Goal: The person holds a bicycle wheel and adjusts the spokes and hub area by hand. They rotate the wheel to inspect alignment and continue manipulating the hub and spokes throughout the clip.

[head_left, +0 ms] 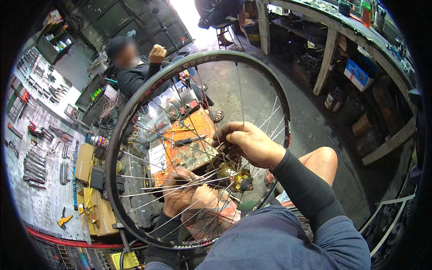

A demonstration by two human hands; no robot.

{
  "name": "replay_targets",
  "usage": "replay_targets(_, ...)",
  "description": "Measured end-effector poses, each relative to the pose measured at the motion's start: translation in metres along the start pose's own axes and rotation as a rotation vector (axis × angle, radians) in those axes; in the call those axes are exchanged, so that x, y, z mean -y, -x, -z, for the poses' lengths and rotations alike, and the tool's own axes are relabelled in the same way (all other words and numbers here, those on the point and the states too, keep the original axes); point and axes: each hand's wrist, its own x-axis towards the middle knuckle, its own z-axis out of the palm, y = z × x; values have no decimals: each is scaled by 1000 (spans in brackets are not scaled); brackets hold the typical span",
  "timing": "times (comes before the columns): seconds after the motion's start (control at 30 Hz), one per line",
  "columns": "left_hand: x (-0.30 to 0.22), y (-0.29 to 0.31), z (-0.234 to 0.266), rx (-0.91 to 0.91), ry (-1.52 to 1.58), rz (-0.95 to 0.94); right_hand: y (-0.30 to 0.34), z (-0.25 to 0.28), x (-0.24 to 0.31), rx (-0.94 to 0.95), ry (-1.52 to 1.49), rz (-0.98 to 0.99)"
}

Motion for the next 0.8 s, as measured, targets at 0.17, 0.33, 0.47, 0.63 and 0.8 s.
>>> replay_targets(0.17, -18, -13, 4, 7, 337, 66, 6, -11, 8, 26, 98, 43)
replay_targets(0.33, -48, -44, 9, 123, 159, 126, 4, -18, 11, 40, 162, 64)
replay_targets(0.47, -34, -50, 15, 204, 89, 28, 2, -15, 8, 20, 149, 40)
replay_targets(0.63, -15, -50, 7, 212, 230, 51, -1, -3, 1, 18, 30, 3)
replay_targets(0.8, -9, -50, 15, 339, 398, 194, -1, 11, -7, -53, -85, -46)
